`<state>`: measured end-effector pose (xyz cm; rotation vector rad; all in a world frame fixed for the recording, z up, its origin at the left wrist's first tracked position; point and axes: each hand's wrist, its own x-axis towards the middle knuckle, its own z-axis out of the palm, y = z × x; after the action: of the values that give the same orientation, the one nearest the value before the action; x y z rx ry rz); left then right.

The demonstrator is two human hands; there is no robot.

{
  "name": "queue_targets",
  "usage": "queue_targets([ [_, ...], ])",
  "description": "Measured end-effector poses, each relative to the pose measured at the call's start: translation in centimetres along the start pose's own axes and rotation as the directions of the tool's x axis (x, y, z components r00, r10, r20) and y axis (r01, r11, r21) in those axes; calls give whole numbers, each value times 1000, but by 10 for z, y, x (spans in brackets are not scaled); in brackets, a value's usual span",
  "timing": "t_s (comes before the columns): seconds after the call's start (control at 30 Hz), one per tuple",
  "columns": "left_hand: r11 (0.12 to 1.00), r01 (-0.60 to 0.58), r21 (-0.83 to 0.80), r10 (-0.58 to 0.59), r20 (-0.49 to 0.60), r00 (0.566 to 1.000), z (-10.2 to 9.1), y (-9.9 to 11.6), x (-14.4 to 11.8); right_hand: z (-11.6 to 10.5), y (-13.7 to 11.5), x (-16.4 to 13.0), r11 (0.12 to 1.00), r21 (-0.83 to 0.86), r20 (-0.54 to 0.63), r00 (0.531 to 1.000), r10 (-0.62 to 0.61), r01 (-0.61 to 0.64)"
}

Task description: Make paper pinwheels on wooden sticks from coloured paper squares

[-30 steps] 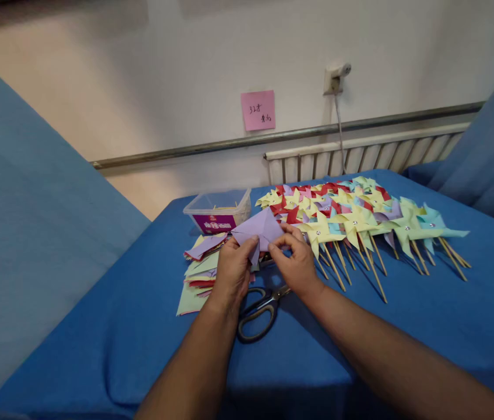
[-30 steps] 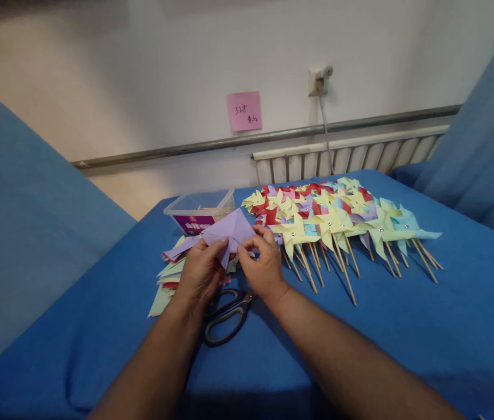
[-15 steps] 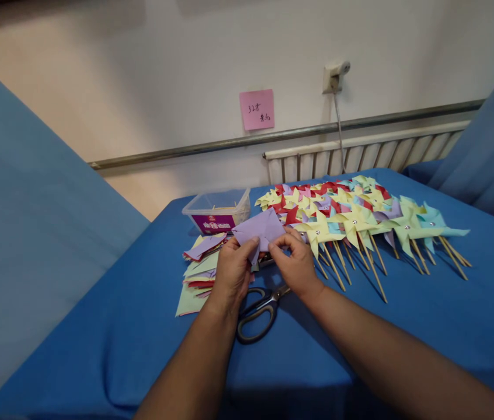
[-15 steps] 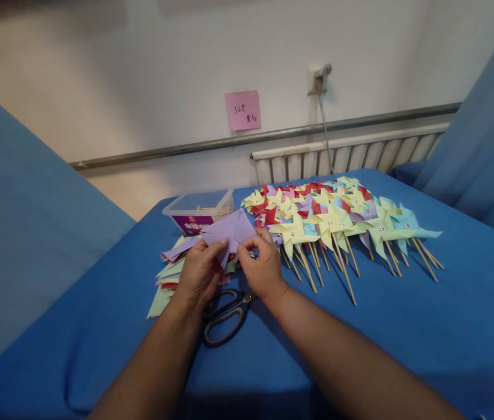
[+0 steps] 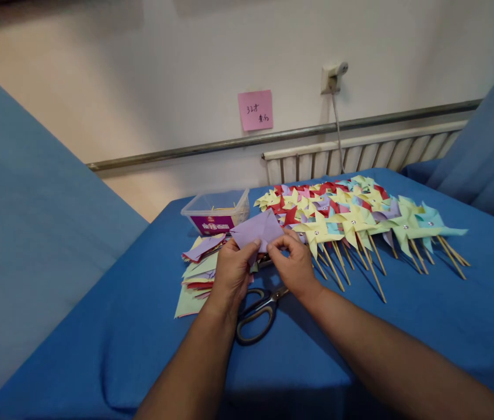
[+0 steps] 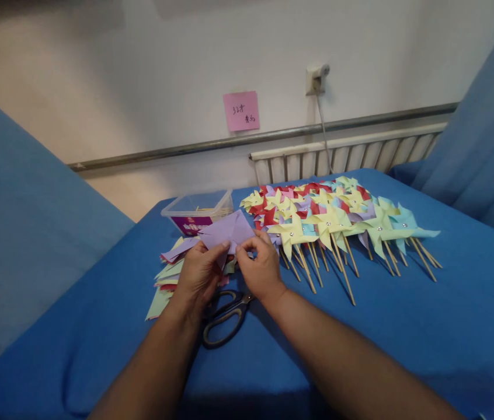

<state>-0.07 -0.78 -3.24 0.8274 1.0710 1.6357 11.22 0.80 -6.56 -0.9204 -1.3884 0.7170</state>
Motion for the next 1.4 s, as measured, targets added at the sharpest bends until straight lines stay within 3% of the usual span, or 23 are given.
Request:
queue_targets([
  [0.87,994,-18,109,21,-30,999,-2,-1,3,2,1,-1,999,23,68,997,27,-29],
  [1.03,988,19,155,-10,-62,998,-6,6,3,-3,6,8,957,242,4,986,165,-161],
  [1.2,958,95,270,-104,18,994,-8,15,-1,-19,6,27,924,340,-37,979,200,-176],
  [1.27,938,82,337,-106,55,993,-9,17,-1,-25,3,31,942,300,-2,987,160,-152],
  [1.4,860,-12,510,-43,96,994,-9,19,-2,-28,-1,29,968,183,194,972,136,-172],
])
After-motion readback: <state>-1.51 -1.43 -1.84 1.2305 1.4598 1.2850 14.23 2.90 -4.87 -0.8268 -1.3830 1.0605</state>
